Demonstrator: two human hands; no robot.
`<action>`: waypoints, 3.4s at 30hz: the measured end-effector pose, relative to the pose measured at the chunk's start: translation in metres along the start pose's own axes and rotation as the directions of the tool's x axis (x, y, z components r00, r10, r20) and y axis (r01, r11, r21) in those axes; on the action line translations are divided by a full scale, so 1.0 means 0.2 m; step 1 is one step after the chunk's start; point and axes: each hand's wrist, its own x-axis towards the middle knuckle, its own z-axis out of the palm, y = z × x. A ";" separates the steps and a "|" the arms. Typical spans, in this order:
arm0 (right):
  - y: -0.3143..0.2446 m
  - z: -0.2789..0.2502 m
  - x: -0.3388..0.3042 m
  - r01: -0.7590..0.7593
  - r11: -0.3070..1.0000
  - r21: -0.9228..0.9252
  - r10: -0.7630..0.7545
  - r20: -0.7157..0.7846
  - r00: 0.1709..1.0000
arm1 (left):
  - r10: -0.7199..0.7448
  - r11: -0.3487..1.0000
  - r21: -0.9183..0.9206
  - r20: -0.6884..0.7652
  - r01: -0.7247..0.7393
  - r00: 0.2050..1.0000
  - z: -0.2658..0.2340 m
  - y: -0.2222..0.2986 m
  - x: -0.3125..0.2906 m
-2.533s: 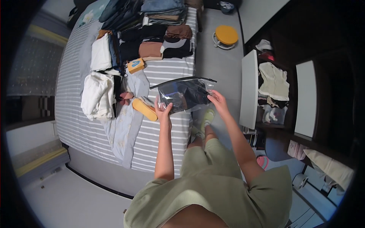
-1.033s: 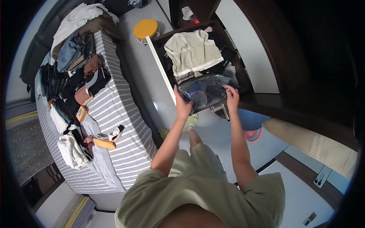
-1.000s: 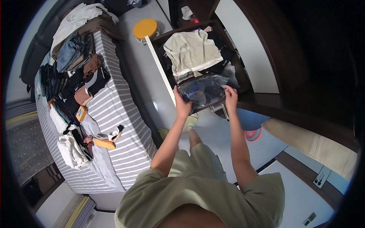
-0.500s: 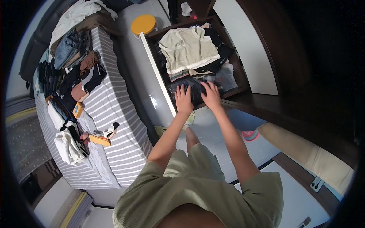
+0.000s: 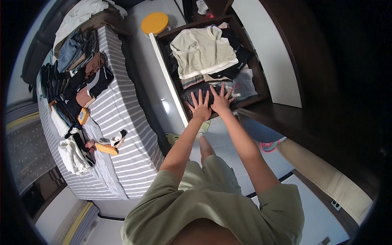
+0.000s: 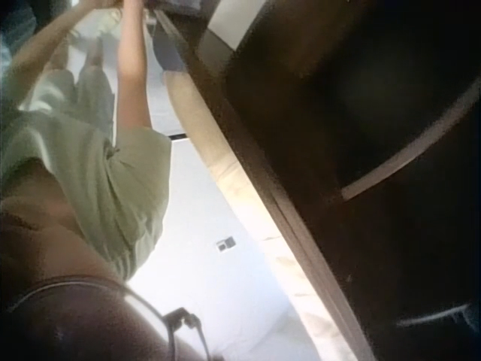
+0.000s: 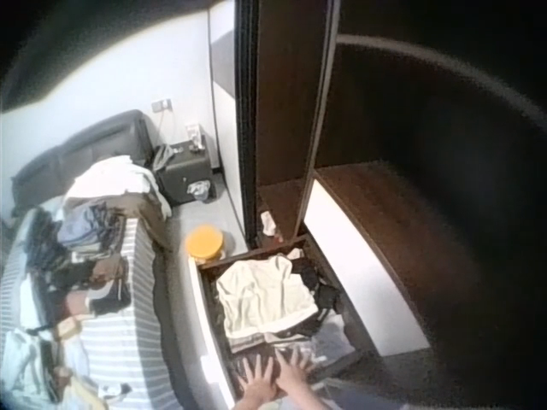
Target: The person puts various items of clothing, a small box, and a pair of yellow insoles into a dresser drawer.
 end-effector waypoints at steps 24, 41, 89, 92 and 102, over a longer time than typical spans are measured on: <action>-0.03 0.02 0.03 0.111 0.994 0.007 -0.111 0.102 0.989 | 0.203 0.968 -0.180 0.155 -0.174 0.967 0.20 -0.31 0.12; -0.35 -0.08 -0.39 0.669 0.548 0.502 -0.436 -0.512 0.740 | -0.228 0.124 -0.974 -0.213 -0.188 0.950 -0.45 -0.30 -0.37; -2.29 0.93 -1.10 0.772 0.381 0.508 -0.917 0.098 0.388 | -0.856 0.129 -0.988 -0.157 -0.091 0.492 -0.28 -2.23 -1.64; -2.38 0.99 -1.09 0.753 0.378 0.539 -0.922 0.142 0.361 | -0.901 0.079 -0.994 -0.103 -0.073 0.422 -0.26 -2.33 -1.68; -2.89 1.29 -0.92 0.775 0.334 0.537 -0.939 0.264 0.221 | -0.982 0.034 -0.999 -0.039 -0.029 0.185 -0.19 -2.81 -1.70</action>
